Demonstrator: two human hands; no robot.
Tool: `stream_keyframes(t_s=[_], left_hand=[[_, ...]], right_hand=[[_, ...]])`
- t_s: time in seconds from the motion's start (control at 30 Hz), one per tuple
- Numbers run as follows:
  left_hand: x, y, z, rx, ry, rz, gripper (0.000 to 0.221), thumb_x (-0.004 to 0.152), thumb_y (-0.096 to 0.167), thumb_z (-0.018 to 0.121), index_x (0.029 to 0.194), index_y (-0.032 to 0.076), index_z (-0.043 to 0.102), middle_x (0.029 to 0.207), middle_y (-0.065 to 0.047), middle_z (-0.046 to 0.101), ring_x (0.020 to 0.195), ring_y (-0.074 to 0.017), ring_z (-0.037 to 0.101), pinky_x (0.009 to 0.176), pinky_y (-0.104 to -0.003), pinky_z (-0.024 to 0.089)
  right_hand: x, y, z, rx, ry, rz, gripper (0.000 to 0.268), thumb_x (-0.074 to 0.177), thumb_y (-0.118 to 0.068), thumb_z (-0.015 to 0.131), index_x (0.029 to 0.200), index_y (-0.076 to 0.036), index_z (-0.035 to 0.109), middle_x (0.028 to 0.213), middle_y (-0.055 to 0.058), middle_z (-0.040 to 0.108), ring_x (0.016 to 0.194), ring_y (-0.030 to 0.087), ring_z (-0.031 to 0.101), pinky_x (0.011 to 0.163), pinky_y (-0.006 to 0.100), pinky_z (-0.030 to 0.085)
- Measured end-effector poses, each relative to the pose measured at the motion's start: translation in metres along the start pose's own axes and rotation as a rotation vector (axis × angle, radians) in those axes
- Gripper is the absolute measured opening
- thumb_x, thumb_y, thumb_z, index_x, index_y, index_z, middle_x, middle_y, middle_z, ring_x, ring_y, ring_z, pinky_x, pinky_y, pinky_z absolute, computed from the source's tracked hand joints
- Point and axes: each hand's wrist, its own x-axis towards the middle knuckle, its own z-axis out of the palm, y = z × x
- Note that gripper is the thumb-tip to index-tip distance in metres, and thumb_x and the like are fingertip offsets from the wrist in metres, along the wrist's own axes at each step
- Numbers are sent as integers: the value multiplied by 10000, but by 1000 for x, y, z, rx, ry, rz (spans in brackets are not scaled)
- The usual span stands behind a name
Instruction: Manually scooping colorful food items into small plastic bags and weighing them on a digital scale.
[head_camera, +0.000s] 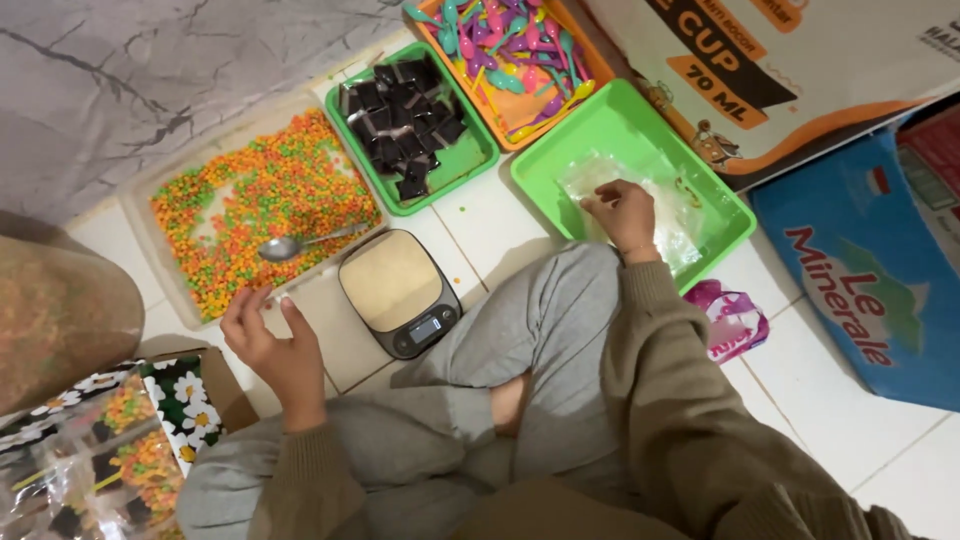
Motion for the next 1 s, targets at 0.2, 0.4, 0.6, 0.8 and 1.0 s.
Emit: stream_keyframes(t_s=[0.2, 0.4, 0.6, 0.8, 1.0], left_hand=[[5, 24, -3, -62, -89, -58, 220, 984, -32, 689, 1198, -1, 649, 1295, -180, 505, 1233, -448, 533, 1053, -568, 411], [7, 35, -9, -78, -120, -42, 251, 966, -42, 696, 1209, -10, 640, 1267, -195, 507, 1197, -456, 556, 1039, -553, 438], [5, 29, -8, -85, -129, -32, 239, 976, -33, 697, 1209, -18, 647, 1270, -195, 502, 1245, -470, 549, 1059, -549, 441], [4, 31, -10, -75, -143, -29, 237, 978, -36, 690, 1211, -23, 644, 1265, -201, 505, 1235, -472, 555, 1039, -555, 450], [3, 27, -8, -67, -139, -36, 243, 969, -40, 697, 1206, 2, 663, 1262, -182, 511, 1194, -431, 578, 950, -467, 476]], right_hand=[[-5, -19, -15, -161, -192, -47, 611, 632, -438, 980, 957, -40, 649, 856, 143, 657, 887, 404, 707, 831, 474, 581], [-4, -17, -13, -158, -210, -85, 618, 622, -367, 983, 981, -32, 607, 856, 151, 629, 894, 435, 696, 862, 487, 563], [-5, -22, -18, -123, -311, -37, 677, 647, -444, 962, 1043, -40, 590, 931, 177, 636, 979, 457, 686, 901, 499, 548], [5, -2, -1, -228, -311, -76, 639, 647, -410, 957, 1041, -89, 571, 934, 125, 611, 973, 429, 688, 890, 483, 557], [1, -7, -7, -193, -282, -72, 405, 793, -261, 811, 1072, -73, 585, 931, 144, 624, 963, 423, 694, 836, 494, 563]])
